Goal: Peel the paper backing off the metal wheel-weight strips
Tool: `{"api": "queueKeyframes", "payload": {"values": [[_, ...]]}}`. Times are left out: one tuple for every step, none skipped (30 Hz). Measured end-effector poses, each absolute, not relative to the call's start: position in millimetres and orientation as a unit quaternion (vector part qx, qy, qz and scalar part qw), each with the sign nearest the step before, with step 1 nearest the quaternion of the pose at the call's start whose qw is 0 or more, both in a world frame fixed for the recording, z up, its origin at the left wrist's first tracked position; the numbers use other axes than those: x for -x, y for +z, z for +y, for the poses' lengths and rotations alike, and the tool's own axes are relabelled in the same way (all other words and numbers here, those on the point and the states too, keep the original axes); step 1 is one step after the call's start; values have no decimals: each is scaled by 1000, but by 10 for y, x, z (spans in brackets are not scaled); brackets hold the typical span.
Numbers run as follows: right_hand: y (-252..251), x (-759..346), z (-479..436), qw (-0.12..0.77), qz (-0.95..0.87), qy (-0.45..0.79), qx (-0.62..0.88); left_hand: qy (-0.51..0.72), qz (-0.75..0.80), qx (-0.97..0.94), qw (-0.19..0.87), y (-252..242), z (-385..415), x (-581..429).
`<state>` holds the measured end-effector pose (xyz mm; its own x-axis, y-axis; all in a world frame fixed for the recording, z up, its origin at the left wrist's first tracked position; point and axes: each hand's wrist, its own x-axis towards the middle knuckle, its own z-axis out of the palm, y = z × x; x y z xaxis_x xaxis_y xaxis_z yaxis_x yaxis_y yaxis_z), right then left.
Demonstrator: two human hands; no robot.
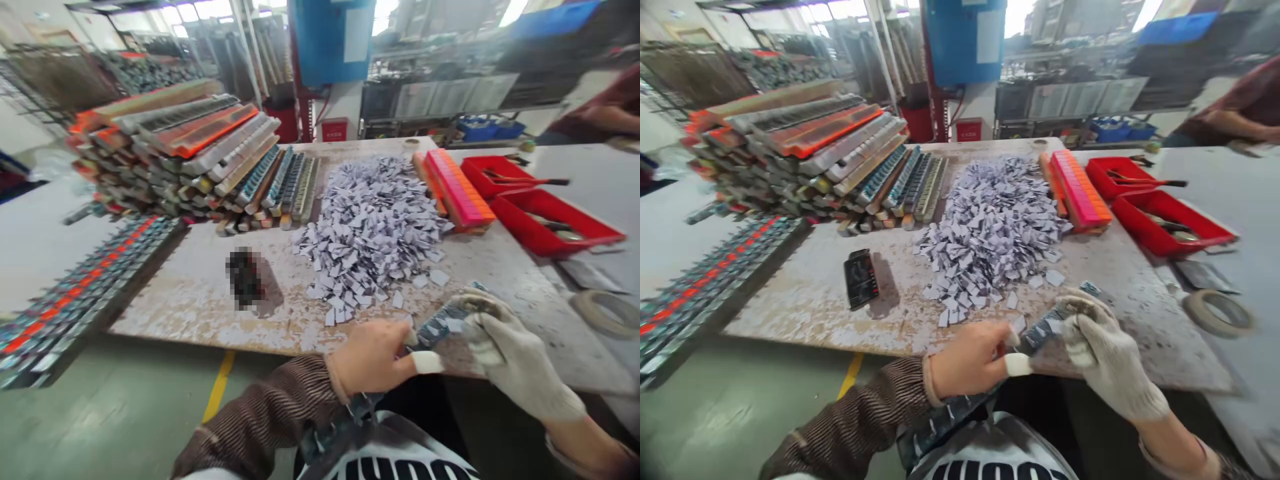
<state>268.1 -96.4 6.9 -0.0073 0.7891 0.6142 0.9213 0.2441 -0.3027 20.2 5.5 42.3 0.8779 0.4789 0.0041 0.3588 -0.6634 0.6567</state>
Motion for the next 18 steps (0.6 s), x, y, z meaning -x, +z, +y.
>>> {"api": "queueKeyframes", "payload": {"values": [[54, -2779, -952, 338, -697, -115, 622, 84, 228, -899, 364, 420, 74, -110], [34, -2861, -946, 325, -693, -127, 631, 80, 226, -890, 387, 413, 91, -8], [11, -2923, -941, 310, -692, -134, 638, 75, 221, -884, 405, 402, 103, 101], [-12, -2964, -936, 296, -694, -131, 643, 67, 217, -880, 417, 389, 106, 212], [-31, -2987, -927, 282, -700, -126, 644, 57, 217, -873, 434, 378, 100, 321], [-45, -2998, -915, 269, -708, -125, 641, 46, 216, -864, 453, 369, 85, 426], [-52, -3004, -899, 257, -717, -126, 636, 34, 223, -853, 470, 364, 62, 524], [-51, -3010, -880, 244, -725, -131, 631, 24, 233, -841, 489, 362, 33, 615], [-45, -3020, -859, 234, -731, -140, 626, 14, 244, -827, 505, 363, 1, 700], [-36, -3035, -837, 224, -735, -148, 622, 8, 258, -814, 521, 363, -32, 779], [-26, -3053, -814, 215, -739, -154, 619, 2, 272, -799, 537, 361, -64, 855], [-17, -3073, -792, 208, -743, -157, 617, -1, 285, -784, 552, 353, -95, 929], [-10, -3090, -770, 202, -746, -156, 615, -3, 298, -768, 567, 338, -124, 1003], [-6, -3104, -750, 198, -748, -154, 614, -3, 310, -752, 582, 315, -153, 1078], [-3, -3112, -730, 192, -752, -148, 613, 0, 319, -737, 596, 281, -182, 1152], [0, -3115, -711, 187, -755, -141, 612, 5, 327, -723, 608, 239, -212, 1224], [3, -3114, -693, 181, -759, -133, 611, 7, 334, -711, 619, 188, -244, 1292], [6, -3110, -675, 176, -763, -125, 610, 8, 340, -701, 627, 132, -278, 1353]]}}
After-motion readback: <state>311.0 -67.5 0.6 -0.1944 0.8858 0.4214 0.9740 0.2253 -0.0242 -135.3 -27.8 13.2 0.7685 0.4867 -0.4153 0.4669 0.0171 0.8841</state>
